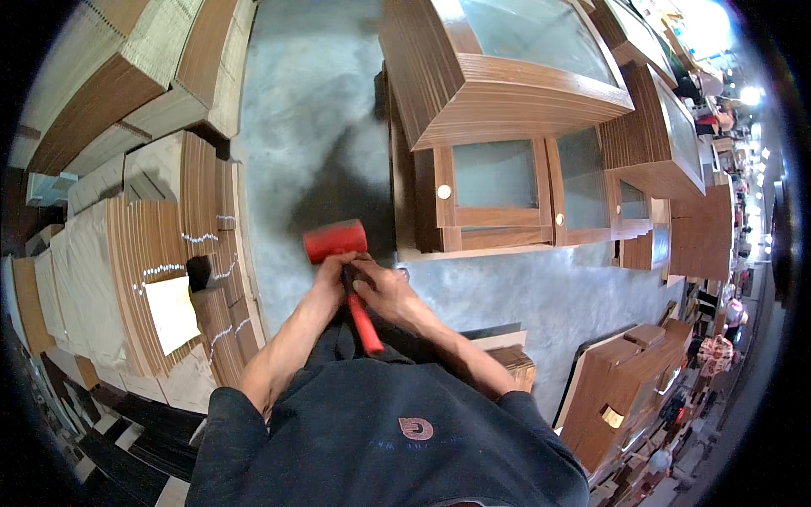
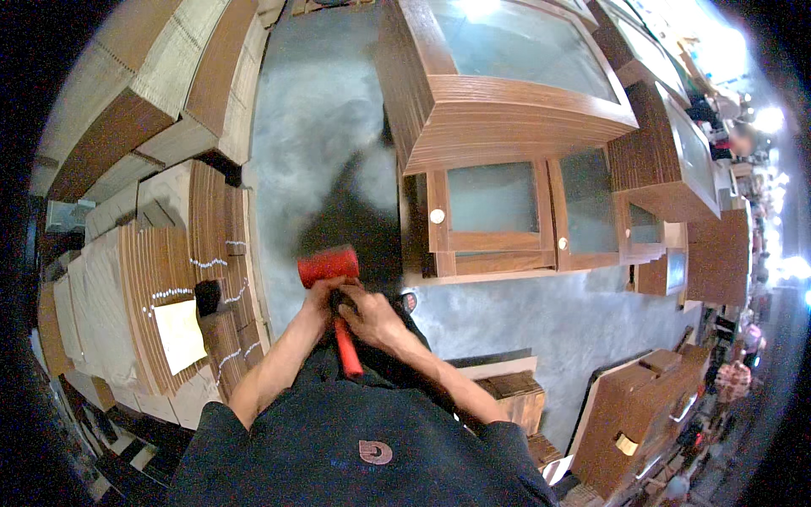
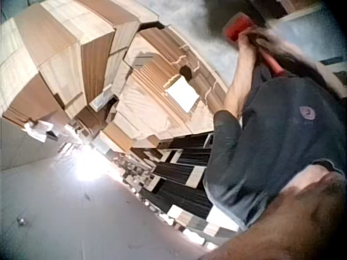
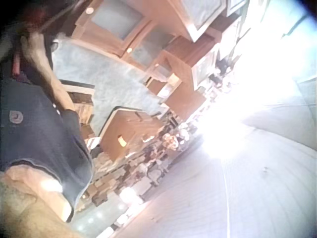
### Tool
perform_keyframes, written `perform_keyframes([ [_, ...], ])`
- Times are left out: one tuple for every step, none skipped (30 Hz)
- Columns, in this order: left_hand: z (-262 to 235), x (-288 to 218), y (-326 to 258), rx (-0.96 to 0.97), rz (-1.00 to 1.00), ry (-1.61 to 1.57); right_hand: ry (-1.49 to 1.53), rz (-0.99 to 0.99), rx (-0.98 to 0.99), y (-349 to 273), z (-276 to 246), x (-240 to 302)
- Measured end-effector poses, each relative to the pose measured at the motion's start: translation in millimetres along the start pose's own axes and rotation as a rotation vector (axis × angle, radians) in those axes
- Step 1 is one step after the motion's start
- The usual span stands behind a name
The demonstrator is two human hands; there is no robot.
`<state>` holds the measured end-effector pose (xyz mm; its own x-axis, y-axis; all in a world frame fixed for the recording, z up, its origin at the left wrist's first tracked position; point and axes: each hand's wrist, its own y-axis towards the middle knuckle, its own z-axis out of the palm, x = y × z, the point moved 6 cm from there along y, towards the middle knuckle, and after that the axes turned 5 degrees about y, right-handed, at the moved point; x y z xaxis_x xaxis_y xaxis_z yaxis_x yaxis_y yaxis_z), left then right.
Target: The person taps a wooden cabinet door with a rubber mallet and scrapes the edges of the wood with a small metal blade.
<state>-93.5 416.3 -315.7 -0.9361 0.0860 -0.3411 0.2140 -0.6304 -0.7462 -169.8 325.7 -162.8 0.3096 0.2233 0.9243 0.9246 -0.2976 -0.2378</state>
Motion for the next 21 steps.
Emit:
perform_keyframes([
  [-5.8,-4.7,-4.2,0.007,0.032,0.064,0.002,-0.048,0.034,-4.2,-6.5,8.5],
  [-16.6,-5.4,-5.7,-0.080,-0.051,-0.015,0.024,-0.029,0.012,-7.1,-18.2,16.7],
  [-28.2,-5.2,-5.6,-0.125,-0.075,-0.041,-0.079,-0.122,-0.082,-11.7,-35.3,16.7],
  [-44.9,-9.0,-4.0,-0.172,-0.084,-0.074,-0.052,-0.096,-0.099,-10.7,-53.3,22.2],
  [-54.6,-6.2,-3.3,-0.220,-0.100,-0.113,-0.034,-0.058,-0.174,-10.7,-75.1,29.5],
  [-46.9,-12.5,-17.2,-0.314,-0.060,-0.093,-0.007,-0.131,-0.274,-15.4,-100.6,17.9],
  [-49.5,-12.0,-18.4,-0.309,-0.050,-0.122,-0.029,-0.059,-0.369,-18.2,-125.6,26.3],
  [-58.4,-13.9,-18.4,-0.303,-0.037,-0.146,-0.054,-0.108,-0.452,-22.0,-148.4,32.9],
  [-73.2,-15.0,-19.4,-0.303,-0.022,-0.172,-0.053,-0.137,-0.509,-23.1,-167.7,37.7],
  [-98.8,-9.0,-8.9,-0.248,-0.036,-0.250,-0.052,-0.173,-0.558,-21.3,-185.1,44.7],
  [-105.9,-7.8,-10.4,-0.279,-0.010,-0.282,-0.030,-0.193,-0.579,-21.1,-201.7,51.1],
  [-108.9,-6.0,-13.2,-0.313,0.020,-0.316,-0.114,-0.242,-0.601,-19.5,-218.6,59.7],
  [-116.9,-4.1,-19.1,-0.352,0.055,-0.357,-0.171,-0.254,-0.621,-16.2,-231.8,72.5],
  [-141.0,5.2,-9.7,-0.363,0.059,-0.413,-0.176,-0.283,-0.632,-11.1,-243.6,83.9],
  [-142.3,12.0,-13.3,-0.395,0.123,-0.406,-0.189,-0.302,-0.654,-9.4,-257.7,90.2],
  [-149.0,19.9,-21.0,-0.428,0.239,-0.312,-0.244,-0.332,-0.660,-4.3,-270.4,94.4],
  [-154.5,27.9,-30.0,-0.464,0.355,-0.218,-0.300,-0.363,-0.667,0.4,-281.9,98.9],
  [-170.8,42.6,-31.5,-0.497,0.356,-0.275,-0.285,-0.375,-0.651,5.7,-288.1,108.2],
  [-197.9,61.7,-29.5,-0.536,0.359,-0.332,-0.291,-0.431,-0.629,11.6,-296.3,113.7],
  [-233.9,86.8,-25.4,-0.584,0.352,-0.376,-0.317,-0.494,-0.588,16.6,-303.6,122.0],
  [-206.6,99.7,-35.2,-0.559,0.413,-0.305,-0.372,-0.524,-0.575,13.5,-320.2,116.7],
])
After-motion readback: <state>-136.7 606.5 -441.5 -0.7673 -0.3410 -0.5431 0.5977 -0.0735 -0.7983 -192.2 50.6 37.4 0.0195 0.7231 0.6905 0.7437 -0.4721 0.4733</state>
